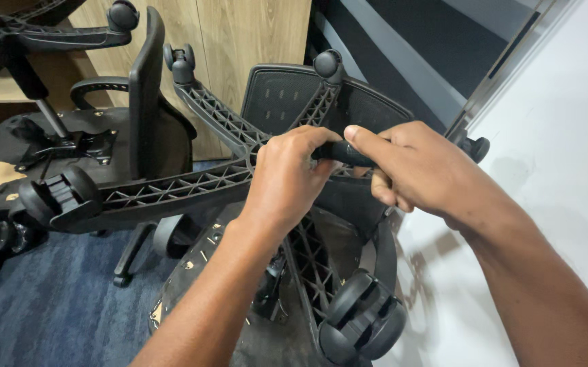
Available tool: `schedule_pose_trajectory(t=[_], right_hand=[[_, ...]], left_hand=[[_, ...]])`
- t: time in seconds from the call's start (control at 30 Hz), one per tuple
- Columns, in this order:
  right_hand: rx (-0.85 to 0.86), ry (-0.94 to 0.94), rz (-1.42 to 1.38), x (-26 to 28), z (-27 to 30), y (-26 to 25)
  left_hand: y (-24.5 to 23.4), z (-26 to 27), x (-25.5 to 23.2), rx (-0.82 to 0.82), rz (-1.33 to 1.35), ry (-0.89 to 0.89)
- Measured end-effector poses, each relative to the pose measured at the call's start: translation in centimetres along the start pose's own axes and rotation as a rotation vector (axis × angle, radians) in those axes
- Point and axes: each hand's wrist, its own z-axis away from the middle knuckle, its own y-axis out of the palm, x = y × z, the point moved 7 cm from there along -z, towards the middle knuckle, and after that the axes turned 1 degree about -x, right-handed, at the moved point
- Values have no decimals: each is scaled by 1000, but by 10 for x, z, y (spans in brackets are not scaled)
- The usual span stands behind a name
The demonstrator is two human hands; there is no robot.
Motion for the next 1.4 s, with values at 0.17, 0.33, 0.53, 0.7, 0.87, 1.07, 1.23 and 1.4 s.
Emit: schedule_pose_trajectory(t=[0.17, 0.33, 0.53, 0.7, 0.87, 1.07, 1.23, 1.4], right_hand=[[-15, 25, 128, -6, 5, -6], [-128, -312, 208, 10, 8, -11], [-13, -45, -132, -8, -4, 3], [-11, -44, -80, -5, 2, -3], [-128, -203, 223, 11, 5, -15], [-81, -67, -110, -4, -7, -8], [-85, -34, -255, -21, -17, -7], [-6, 39, -317, -33, -14, 2]], left_hand=[[4, -4, 3, 114, 3, 25], [4, -8, 13, 162, 69, -113], [-2, -1, -2, 5, 0, -9], [4, -7, 7, 173, 61, -76], [1, -18, 15, 253, 58, -99], [-4, -10, -1, 82, 32, 56], [3, -19, 5, 147, -22, 35], [15, -27, 20, 377, -19, -65]])
